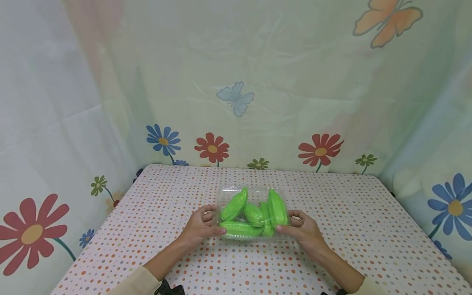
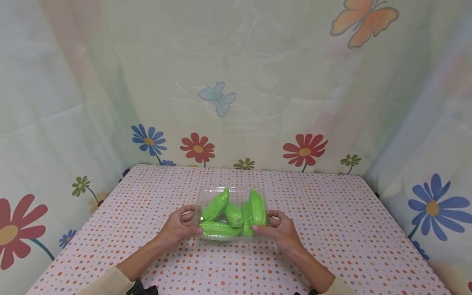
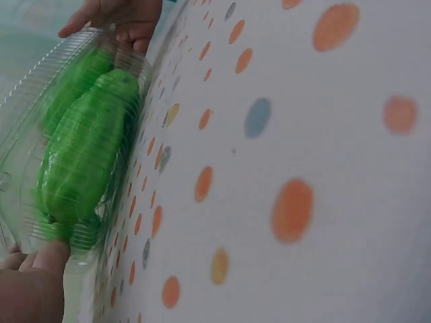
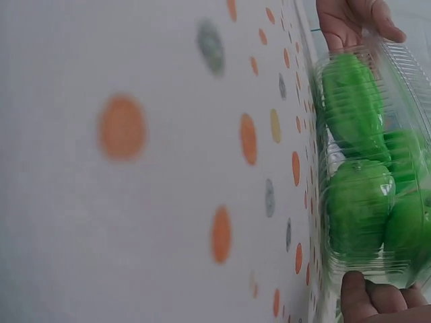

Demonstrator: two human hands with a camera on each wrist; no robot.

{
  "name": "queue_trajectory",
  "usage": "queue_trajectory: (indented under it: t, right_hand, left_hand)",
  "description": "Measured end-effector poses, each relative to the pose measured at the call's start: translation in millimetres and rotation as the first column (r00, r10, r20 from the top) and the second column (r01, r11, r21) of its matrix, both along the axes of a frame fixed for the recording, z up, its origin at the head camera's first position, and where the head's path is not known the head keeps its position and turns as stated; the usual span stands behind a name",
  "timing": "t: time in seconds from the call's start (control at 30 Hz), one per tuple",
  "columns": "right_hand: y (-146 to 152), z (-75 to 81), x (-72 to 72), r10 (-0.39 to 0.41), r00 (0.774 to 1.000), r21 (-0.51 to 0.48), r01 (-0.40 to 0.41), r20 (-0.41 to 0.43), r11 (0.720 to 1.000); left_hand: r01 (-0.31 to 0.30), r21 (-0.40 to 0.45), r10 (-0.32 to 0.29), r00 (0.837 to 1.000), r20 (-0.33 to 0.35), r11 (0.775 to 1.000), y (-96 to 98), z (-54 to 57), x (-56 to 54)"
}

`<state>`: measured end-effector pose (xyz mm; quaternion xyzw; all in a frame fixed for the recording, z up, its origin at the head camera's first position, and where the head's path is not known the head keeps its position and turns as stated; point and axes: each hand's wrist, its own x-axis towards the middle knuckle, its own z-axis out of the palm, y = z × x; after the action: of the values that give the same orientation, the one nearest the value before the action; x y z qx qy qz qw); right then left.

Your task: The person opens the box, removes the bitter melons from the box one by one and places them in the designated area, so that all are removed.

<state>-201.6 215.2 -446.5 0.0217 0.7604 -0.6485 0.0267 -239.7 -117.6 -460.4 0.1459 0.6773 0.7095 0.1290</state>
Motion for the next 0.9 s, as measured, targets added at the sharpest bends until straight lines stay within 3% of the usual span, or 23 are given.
queue_trajectory:
  t: [0.27, 0.5, 0.77, 0.9]
  right_hand:
    - [-1, -1.5, 1.5, -0.079, 0.997, 0.045, 0.079, -0.003, 0.996]
    - [0, -2.6, 3.0, -0.084, 0.996, 0.104, 0.085, -0.017, 0.991]
    - [8, -6.5, 10.7, 0.008, 1.0, -0.055, -0.009, -0.017, 0.998]
    - [9, -9.2, 10.9, -0.033, 0.999, -0.039, 0.032, -0.032, 0.999]
  left_hand:
    - [-0.119, -0.03, 0.119, 0.993, -0.016, 0.992, 2.5, -2.7, 2.0]
    - [-0.198, -0.04, 0.197, 0.98, -0.023, 0.979, 1.5, -5.9, 6.1]
    - [-0.235, -0.04, 0.235, 0.972, -0.018, 0.971, 1.4, -7.1, 11.8]
    - [-0.237, -0.036, 0.235, 0.971, -0.048, 0.971, 2.5, -8.2, 11.1]
